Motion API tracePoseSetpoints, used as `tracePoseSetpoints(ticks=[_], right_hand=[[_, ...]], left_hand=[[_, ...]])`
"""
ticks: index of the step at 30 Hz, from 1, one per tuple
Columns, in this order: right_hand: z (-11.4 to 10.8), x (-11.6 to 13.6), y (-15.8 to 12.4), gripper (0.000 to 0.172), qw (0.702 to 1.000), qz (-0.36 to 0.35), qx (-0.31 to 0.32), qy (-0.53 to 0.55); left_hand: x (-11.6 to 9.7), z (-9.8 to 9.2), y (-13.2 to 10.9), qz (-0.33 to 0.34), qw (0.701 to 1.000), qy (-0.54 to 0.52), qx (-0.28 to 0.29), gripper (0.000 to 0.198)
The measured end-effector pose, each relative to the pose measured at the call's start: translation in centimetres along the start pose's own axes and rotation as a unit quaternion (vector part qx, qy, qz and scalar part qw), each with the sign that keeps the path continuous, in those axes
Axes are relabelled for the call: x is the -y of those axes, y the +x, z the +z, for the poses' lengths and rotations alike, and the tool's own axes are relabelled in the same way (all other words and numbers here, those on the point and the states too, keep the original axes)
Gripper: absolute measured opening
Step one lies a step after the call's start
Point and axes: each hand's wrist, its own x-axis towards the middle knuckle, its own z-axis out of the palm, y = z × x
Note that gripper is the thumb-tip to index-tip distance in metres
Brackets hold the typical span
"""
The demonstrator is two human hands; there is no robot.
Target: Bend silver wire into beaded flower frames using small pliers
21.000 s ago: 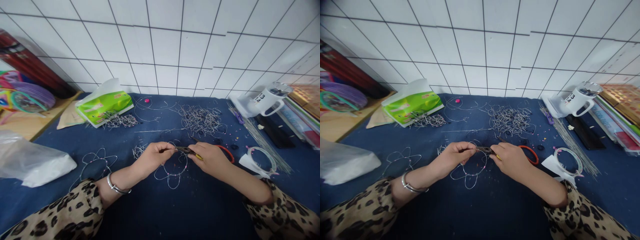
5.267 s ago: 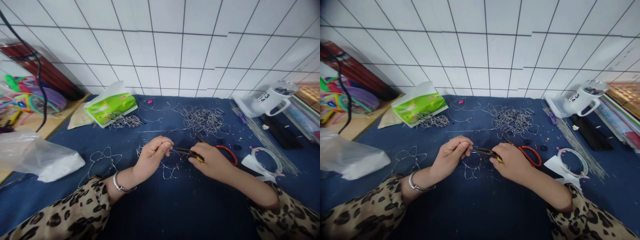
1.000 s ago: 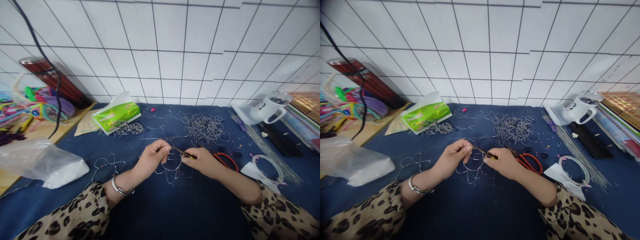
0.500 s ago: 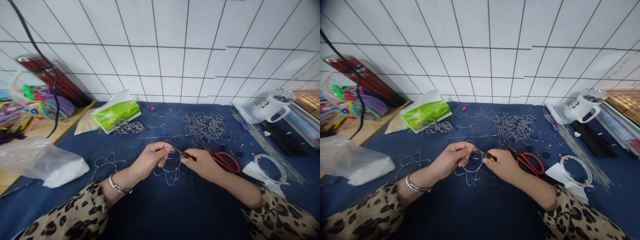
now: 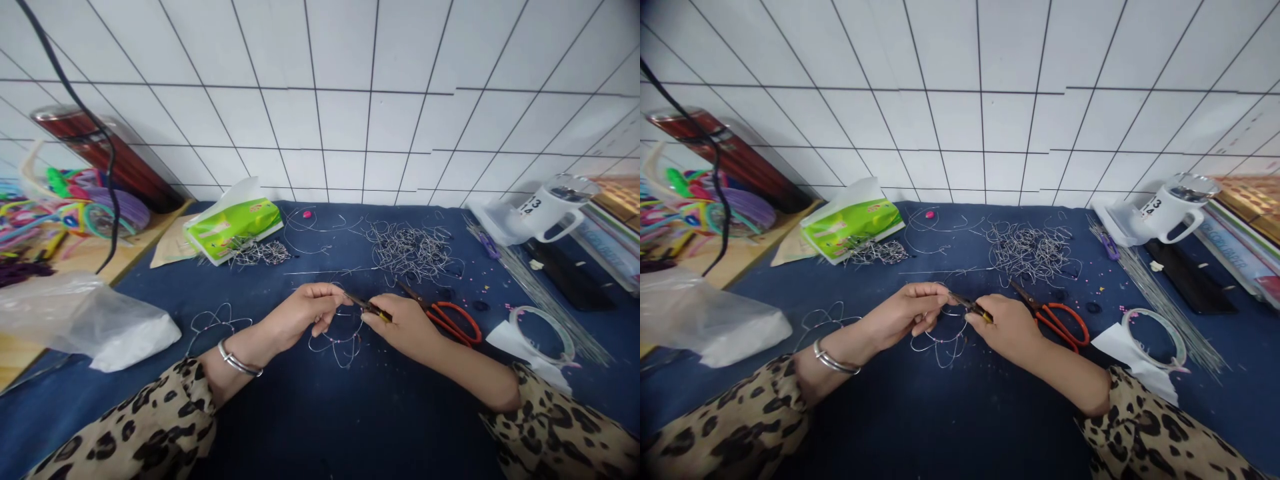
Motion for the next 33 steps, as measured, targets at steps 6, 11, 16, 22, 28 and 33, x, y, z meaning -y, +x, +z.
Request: tracePoseSetpoints(ticks=[6, 11, 16, 22, 28, 33], right_hand=[[0.2, -0.4, -0.1, 0.022, 0.998, -0.034, -0.027, -0.054], [-0.2, -0.1, 0.1, 0.027, 1.0, -0.007, 0.001, 0.017], [-0.7, 0.5, 0.2, 0.026, 0.996, 0.015, 0.022, 0.082], [-0.5, 0.0, 0.1, 0.023, 0.999, -0.007, -0.024, -0.023], [-0.5, -0.6, 0.0, 0.021, 0.97, -0.079, -0.098, -0.209], [-0.6, -0.4, -0.1, 0.023, 0.952, -0.106, -0.095, -0.272]], left_hand=[[0.0, -0.1, 0.0, -0.021, 0.999, -0.015, 0.023, 0.017], [0.1, -0.1, 0.0, -0.009, 0.999, -0.021, 0.025, 0.018], [0.1, 0.4, -0.1, 0.019, 0.999, -0.042, 0.003, 0.014], [0.5, 0.5, 0.0, 0.042, 0.997, 0.009, -0.058, 0.013], [0.5, 0.7, 0.1, 0.057, 0.988, 0.064, -0.128, 0.015], [0.7, 0.8, 0.0, 0.086, 0.982, 0.111, -0.129, 0.016]])
